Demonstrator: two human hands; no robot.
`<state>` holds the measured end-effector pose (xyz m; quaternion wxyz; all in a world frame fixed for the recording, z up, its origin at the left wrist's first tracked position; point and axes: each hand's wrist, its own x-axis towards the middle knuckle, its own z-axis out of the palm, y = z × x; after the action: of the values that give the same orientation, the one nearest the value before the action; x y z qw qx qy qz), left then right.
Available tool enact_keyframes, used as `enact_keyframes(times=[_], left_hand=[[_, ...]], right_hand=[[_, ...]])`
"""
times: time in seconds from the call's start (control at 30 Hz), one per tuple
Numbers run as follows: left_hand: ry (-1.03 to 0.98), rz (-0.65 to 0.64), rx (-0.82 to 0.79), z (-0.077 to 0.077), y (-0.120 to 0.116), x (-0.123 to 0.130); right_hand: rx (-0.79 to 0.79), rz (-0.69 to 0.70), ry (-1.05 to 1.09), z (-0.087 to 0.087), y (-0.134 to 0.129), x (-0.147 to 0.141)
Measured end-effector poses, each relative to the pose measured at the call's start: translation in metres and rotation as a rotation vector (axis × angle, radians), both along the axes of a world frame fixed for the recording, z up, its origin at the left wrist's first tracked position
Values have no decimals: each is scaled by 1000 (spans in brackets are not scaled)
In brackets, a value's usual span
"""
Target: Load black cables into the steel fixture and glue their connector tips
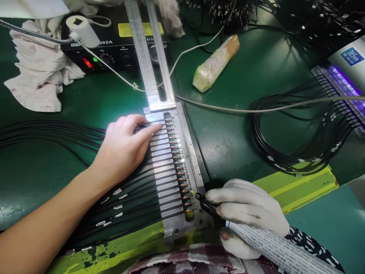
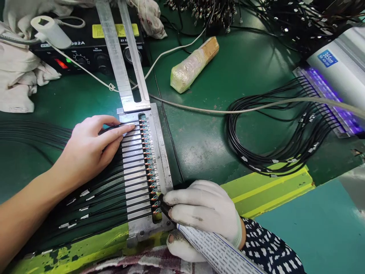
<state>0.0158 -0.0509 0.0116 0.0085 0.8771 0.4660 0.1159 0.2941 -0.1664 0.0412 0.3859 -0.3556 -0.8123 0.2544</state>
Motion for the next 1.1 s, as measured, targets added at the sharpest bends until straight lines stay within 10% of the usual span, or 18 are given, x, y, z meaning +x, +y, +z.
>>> enact_keyframes(times=[1.1], left_hand=[[25,25,-38,2,-1,1]], right_hand=[[-51,29,52,-9,-15,0]])
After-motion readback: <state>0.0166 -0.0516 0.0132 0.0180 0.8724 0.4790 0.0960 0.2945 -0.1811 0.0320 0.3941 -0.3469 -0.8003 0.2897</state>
